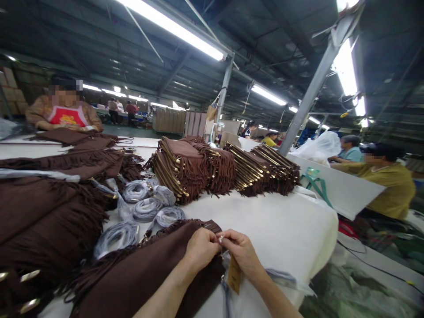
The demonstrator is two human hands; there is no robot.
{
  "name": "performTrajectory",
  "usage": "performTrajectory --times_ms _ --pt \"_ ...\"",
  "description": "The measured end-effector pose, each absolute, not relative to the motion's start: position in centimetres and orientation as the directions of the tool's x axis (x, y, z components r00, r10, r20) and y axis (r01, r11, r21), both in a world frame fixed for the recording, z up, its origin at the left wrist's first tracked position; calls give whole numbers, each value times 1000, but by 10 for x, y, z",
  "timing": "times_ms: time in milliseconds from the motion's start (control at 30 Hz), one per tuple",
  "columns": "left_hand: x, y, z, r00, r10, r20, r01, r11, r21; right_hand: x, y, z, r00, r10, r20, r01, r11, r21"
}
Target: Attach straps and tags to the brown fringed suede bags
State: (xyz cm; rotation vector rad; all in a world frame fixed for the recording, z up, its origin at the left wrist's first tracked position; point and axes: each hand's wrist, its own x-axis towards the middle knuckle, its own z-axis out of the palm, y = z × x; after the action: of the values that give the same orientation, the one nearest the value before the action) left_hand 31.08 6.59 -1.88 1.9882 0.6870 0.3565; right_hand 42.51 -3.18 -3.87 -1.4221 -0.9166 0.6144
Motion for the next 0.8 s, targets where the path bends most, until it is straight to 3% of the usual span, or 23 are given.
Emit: performTrajectory --times_ms 300,400,600,800 --pt "312 63 -17 769 637 46 242 -357 902 425 -31 -37 524 834 174 144 115 -983" --pt "312 66 -17 783 621 13 172 -238 956 426 -30 -35 517 849 111 88 76 -993" --pt "309 71 -9 805 577 -137 106 88 990 425 -30 -25 398 894 -207 -126 -171 -977" --pt "304 72 -1 832 520 -194 27 311 950 426 -35 -26 355 903 -243 -341 -117 -933"
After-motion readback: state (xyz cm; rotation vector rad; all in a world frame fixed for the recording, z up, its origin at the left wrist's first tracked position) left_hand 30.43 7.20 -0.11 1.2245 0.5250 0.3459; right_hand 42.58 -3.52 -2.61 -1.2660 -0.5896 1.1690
